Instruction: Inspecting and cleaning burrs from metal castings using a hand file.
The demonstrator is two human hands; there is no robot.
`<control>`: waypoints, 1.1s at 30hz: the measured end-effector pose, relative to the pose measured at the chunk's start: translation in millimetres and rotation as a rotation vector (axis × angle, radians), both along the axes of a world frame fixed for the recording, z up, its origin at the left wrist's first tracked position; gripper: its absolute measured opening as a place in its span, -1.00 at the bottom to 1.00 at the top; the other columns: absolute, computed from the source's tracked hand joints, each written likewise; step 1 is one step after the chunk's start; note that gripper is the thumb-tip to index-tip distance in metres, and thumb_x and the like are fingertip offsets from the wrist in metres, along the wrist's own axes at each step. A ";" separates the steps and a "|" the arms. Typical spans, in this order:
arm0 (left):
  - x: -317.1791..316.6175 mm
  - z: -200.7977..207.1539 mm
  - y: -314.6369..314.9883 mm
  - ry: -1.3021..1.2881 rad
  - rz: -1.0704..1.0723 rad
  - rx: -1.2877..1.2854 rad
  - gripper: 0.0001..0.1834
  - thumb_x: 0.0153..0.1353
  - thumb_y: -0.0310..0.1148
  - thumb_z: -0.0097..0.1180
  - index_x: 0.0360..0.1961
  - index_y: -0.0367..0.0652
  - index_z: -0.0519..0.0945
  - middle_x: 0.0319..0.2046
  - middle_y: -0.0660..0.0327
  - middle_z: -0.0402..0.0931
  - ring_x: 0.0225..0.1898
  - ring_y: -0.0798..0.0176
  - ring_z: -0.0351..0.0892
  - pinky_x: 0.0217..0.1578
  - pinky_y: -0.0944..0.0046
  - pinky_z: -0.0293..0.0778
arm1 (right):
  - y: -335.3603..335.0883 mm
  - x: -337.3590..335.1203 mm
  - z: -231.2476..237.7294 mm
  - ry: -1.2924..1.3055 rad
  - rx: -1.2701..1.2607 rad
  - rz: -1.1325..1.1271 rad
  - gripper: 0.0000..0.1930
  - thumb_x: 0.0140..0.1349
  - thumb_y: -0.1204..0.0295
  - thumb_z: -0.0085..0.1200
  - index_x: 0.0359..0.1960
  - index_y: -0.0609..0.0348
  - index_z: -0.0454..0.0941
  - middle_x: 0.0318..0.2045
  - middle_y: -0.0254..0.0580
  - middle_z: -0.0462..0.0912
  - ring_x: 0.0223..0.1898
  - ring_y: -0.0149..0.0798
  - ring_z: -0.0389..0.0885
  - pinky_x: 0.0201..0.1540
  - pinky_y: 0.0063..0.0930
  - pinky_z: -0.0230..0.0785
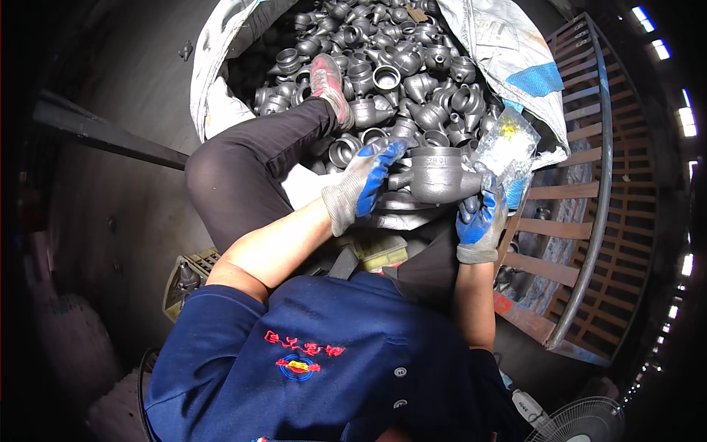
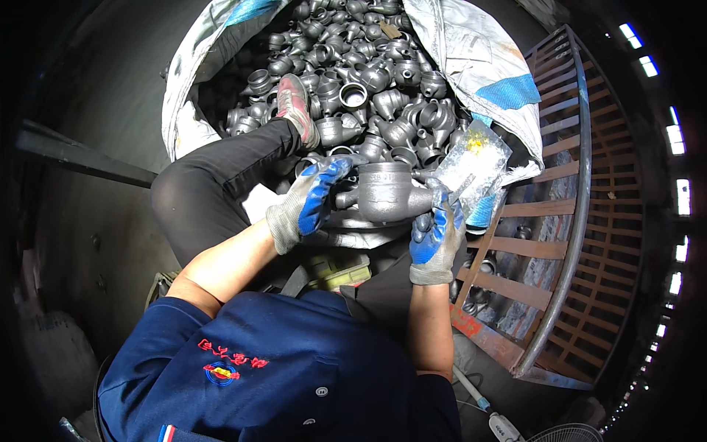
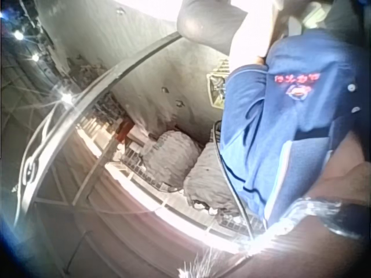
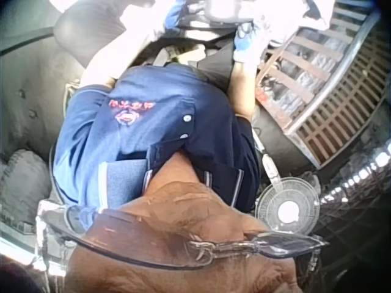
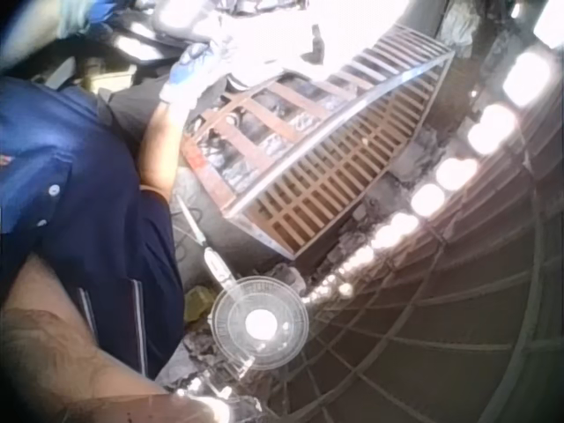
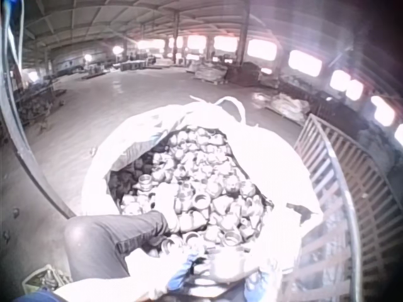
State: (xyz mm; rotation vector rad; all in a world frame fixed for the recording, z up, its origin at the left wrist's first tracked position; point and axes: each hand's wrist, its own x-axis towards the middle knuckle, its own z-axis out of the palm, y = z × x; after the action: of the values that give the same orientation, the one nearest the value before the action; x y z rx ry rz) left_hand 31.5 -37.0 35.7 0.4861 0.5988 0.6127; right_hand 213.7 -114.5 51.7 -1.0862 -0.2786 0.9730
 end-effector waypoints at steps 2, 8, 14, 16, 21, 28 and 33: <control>5.7 -4.5 -3.5 -0.012 0.105 0.406 -0.64 0.28 -0.28 -0.07 0.05 -0.19 0.41 -0.14 0.21 0.49 -0.10 0.37 0.49 -0.04 0.35 0.43 | 1.2 -0.7 -3.3 -0.044 -0.013 0.016 -0.77 0.21 0.41 -0.01 -0.15 0.26 0.48 -0.61 -0.45 0.39 -0.80 -0.63 0.17 -0.82 -0.74 -0.03; 11.3 10.6 4.0 0.162 0.135 -0.076 -0.72 0.27 -0.33 -0.06 -0.03 -0.19 0.45 -0.17 0.18 0.51 -0.08 0.31 0.51 -0.11 0.22 0.50 | 1.4 4.7 -8.6 -0.061 -0.110 -0.002 -0.80 0.18 0.44 0.03 -0.18 0.20 0.43 -0.66 -0.44 0.35 -0.84 -0.57 0.17 -0.85 -0.69 -0.04; -10.5 -14.4 19.2 0.360 0.231 1.020 -0.57 -0.02 -0.55 -0.07 -0.03 -0.27 0.45 -0.18 0.07 0.51 -0.18 0.20 0.53 -0.16 0.27 0.46 | 0.8 1.7 0.5 -0.064 -0.192 0.095 -0.84 0.17 0.46 0.06 -0.22 0.16 0.43 -0.71 -0.45 0.31 -0.86 -0.56 0.16 -0.86 -0.67 -0.04; -12.1 -16.6 21.6 0.409 0.218 1.091 -0.44 -0.22 -0.56 -0.11 -0.04 -0.31 0.44 -0.20 0.03 0.50 -0.23 0.18 0.53 -0.20 0.30 0.44 | -1.0 1.9 -1.3 -0.065 -0.197 0.118 -0.84 0.17 0.46 0.05 -0.22 0.16 0.43 -0.72 -0.45 0.29 -0.85 -0.57 0.16 -0.85 -0.69 -0.04; -6.5 -26.8 26.8 0.098 0.223 0.073 -0.75 0.20 -0.47 -0.05 -0.10 -0.24 0.50 -0.32 0.20 0.51 -0.36 0.37 0.49 -0.36 0.40 0.46 | -9.1 13.6 -7.0 -1.620 -0.143 0.262 -0.75 0.22 0.44 -0.02 -0.09 0.28 0.45 -0.41 -0.27 0.51 -0.57 -0.56 0.41 -0.57 -0.75 0.20; 1.9 -13.6 24.0 0.222 0.192 0.024 -0.81 0.29 -0.36 -0.08 -0.19 -0.18 0.53 -0.45 0.35 0.47 -0.52 0.53 0.39 -0.56 0.57 0.35 | -4.9 3.6 0.9 -1.207 -0.140 0.184 -0.83 0.18 0.44 0.01 -0.21 0.23 0.50 -0.52 -0.36 0.51 -0.65 -0.59 0.36 -0.64 -0.74 0.16; 0.9 1.2 21.0 0.204 0.091 -0.086 -0.82 0.28 -0.37 -0.08 -0.19 -0.18 0.51 -0.42 0.33 0.50 -0.50 0.50 0.44 -0.53 0.54 0.38 | -5.4 6.4 10.7 -0.236 -0.183 0.246 -0.80 0.11 0.52 0.12 -0.22 0.32 0.51 -0.51 -0.39 0.54 -0.62 -0.60 0.39 -0.58 -0.76 0.21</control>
State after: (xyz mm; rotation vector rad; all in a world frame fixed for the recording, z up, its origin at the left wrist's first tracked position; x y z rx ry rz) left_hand 32.4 -16.0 36.9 0.4455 0.8413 0.6252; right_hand 220.1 -119.9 62.4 -1.3603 -0.5331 1.1046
